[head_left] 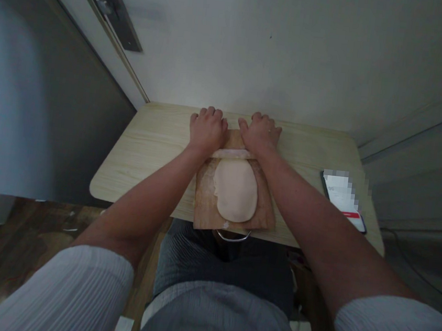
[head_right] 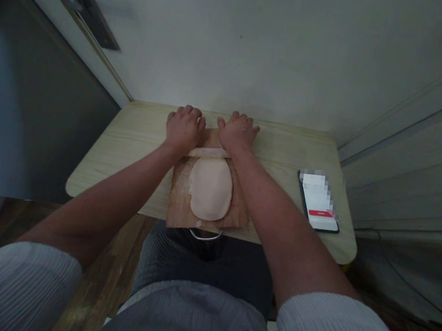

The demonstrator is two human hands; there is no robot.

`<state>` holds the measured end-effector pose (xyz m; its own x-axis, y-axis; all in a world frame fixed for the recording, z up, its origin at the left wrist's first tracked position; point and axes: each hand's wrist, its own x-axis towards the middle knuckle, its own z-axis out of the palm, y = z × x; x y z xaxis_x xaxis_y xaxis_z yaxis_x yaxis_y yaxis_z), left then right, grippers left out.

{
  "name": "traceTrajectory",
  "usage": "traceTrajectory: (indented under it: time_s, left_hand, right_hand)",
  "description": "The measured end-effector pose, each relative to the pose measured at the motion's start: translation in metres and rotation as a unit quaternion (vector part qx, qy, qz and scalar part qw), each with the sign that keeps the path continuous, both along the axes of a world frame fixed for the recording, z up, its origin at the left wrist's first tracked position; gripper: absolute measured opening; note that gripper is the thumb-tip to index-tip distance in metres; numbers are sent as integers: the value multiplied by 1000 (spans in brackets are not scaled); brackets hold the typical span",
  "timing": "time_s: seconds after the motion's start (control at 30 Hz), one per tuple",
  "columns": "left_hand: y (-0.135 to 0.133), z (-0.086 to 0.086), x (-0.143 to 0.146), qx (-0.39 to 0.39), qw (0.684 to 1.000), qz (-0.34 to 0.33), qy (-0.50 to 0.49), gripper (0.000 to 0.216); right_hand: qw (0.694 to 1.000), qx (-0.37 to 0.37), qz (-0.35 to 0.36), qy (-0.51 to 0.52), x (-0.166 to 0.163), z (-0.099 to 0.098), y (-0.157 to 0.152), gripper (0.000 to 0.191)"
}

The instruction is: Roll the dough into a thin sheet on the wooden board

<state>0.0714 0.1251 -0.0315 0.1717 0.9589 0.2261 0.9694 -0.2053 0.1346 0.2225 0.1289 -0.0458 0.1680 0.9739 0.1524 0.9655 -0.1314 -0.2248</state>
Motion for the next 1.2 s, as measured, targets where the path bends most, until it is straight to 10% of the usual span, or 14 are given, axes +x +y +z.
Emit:
traceTrajectory:
  time_s: [1.2]
  left_hand:
    - [-88, -13, -4, 54, 998, -21, 9, 40]
  right_hand:
    - [998, 31, -48, 5, -6, -1, -91, 54]
